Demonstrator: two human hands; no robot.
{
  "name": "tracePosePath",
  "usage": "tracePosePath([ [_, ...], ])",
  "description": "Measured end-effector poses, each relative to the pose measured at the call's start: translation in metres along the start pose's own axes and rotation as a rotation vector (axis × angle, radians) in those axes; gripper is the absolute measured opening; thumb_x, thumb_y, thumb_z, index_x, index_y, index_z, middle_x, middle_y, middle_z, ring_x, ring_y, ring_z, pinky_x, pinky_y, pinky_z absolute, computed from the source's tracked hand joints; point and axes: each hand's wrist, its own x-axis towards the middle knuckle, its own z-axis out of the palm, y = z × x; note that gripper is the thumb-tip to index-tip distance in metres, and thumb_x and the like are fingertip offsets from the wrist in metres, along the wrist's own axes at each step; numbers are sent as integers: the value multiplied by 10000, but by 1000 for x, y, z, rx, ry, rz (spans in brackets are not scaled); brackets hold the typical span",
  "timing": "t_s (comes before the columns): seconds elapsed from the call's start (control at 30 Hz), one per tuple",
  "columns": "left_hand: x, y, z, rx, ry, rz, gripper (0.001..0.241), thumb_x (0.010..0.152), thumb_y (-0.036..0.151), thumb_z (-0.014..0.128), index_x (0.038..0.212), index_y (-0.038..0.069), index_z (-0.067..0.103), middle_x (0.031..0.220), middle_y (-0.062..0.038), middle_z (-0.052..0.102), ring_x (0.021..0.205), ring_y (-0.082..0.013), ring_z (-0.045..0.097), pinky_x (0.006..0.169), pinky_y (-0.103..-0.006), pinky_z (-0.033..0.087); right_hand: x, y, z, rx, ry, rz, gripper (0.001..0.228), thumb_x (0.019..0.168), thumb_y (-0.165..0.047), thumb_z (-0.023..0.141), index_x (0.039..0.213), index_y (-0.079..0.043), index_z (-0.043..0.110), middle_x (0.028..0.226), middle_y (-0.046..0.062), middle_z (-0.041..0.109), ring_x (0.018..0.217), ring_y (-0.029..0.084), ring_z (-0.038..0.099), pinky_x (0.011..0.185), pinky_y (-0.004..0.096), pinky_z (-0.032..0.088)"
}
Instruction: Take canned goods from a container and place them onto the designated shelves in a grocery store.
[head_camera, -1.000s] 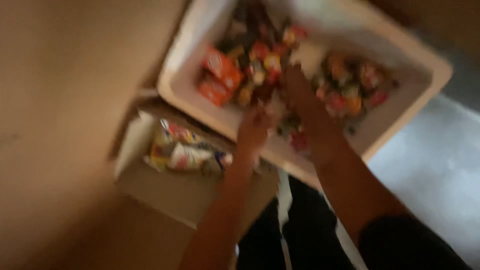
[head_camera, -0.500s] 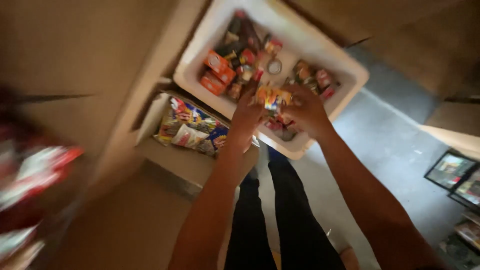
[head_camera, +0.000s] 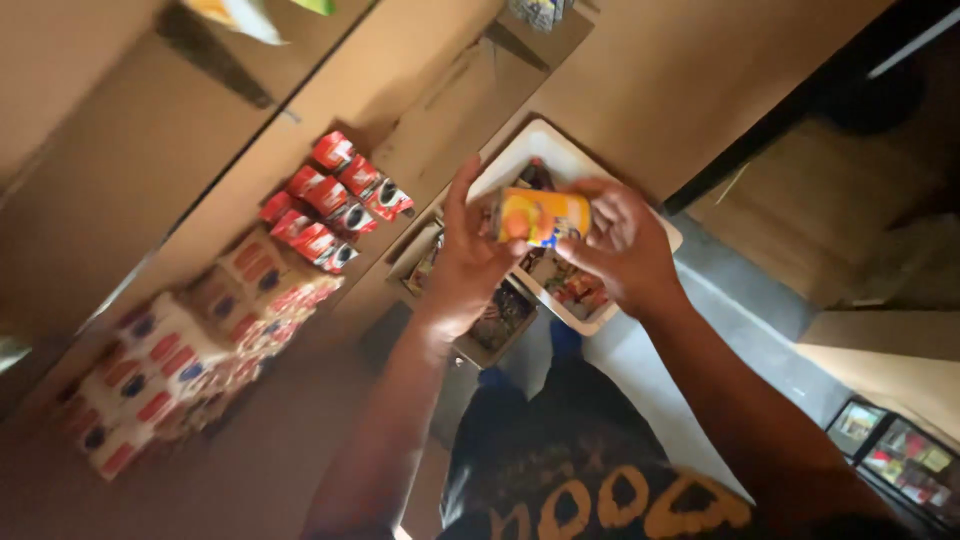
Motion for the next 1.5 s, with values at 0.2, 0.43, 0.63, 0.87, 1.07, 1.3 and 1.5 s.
tracePosePath([
  [0.2, -28, 65, 6, 359, 13, -47, 732, 870, 52, 828, 1459, 51, 394, 1328, -118, 550, 1196, -236, 618, 1025, -410, 546, 23, -50, 36, 46, -248, -345, 345, 971, 25, 724, 1302, -19, 636, 1520, 143, 558, 1486, 290, 488, 1279, 454, 375],
  [0.43, -66, 114, 24, 316, 66, 15, 842, 840, 113, 818, 1494, 86, 287, 1254, -104, 641, 1169, -219, 655, 986, -369, 574, 34, -68, 115, -89, -384, -358, 246, 1129, -188, 562, 1254, 2, 655, 1417, 170, 628, 1488, 333, 519, 1281, 481, 405],
  [0.63, -89, 119, 4, 126, 129, 117, 801, 998, 163, 715, 1635, 68, 239, 1345, -157, 651, 1243, -201, 644, 1074, -364, 541, 42, -68, 156, 193, -599, -299, 245, 1182, -191, 529, 1269, 2, 652, 1393, 159, 627, 1476, 299, 515, 1279, 443, 407],
  [0.87, -106, 141, 1, 237, 326, 235, 943, 827, 71, 853, 1573, 71, 276, 1245, -146, 673, 1174, -220, 673, 1034, -379, 560, 24, -65, 180, -172, -304, -173, 374, 1096, -219, 593, 1381, 23, 601, 1251, 92, 678, 1137, 142, 631, 1001, 301, 514],
  [1.07, -113, 135, 4, 313, 399, 294, 1010, 763, 47, 910, 1582, 83, 320, 1209, -134, 666, 1136, -209, 683, 1013, -368, 573, 12, -64, 190, -170, -306, -153, 394, 1106, -230, 585, 1404, 26, 618, 1227, 67, 701, 1074, 115, 632, 950, 280, 514],
  [1.3, -116, 132, 16, 427, 476, 325, 1020, 711, 63, 940, 1511, 110, 311, 1179, -115, 635, 1079, -193, 671, 935, -349, 602, 2, -65, 202, -111, -280, -145, 458, 1029, -249, 675, 1380, 30, 583, 1228, 76, 686, 1081, 123, 643, 928, 288, 534],
  [1.5, -118, 129, 17, 412, 487, 310, 984, 749, 85, 926, 1516, 116, 310, 1174, -128, 644, 1076, -197, 678, 945, -351, 594, -5, -75, 208, 4, -260, -119, 419, 1055, -272, 645, 1331, 43, 639, 1187, 74, 699, 1064, 112, 648, 934, 273, 544],
])
